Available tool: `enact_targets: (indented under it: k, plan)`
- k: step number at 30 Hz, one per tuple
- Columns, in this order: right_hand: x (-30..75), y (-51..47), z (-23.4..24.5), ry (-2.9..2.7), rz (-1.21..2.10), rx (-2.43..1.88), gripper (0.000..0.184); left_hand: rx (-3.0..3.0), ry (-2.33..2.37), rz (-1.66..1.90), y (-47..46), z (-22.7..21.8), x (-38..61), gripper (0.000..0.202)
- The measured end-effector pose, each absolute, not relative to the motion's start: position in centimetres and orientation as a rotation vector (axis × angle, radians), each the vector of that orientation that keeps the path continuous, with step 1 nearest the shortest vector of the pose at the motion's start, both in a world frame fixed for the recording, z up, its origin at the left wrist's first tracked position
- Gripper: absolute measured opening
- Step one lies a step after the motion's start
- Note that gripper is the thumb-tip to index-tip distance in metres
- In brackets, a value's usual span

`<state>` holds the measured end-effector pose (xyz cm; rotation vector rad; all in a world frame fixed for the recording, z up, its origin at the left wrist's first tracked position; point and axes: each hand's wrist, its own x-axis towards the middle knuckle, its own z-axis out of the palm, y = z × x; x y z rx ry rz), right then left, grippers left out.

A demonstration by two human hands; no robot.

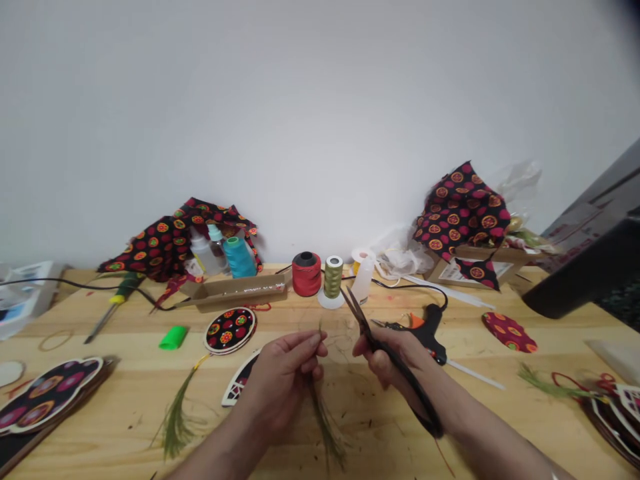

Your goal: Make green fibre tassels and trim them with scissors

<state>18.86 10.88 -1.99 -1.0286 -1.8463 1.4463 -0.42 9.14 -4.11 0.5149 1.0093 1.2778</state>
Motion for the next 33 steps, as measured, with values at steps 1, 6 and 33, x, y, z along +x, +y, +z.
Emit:
enact_targets:
  k: [1, 6, 33]
  plan:
    - [19.1, 10.8, -2.2, -1.828, 1.535, -0.962, 0.059, 0.517, 1.011, 1.281, 9.2, -4.1, -0.4, 0.017]
    - [18.7, 9.6, -3.4, -1.585, 2.074, -0.768, 0.074, 0.545, 1.027, 1.317, 9.2, -4.0, -0.6, 0.011]
    - [17.8, 8.9, -4.0, -1.647, 2.102, -0.923, 0.068, 0.564, 1.057, 1.374, 8.9, -3.7, -0.6, 0.011]
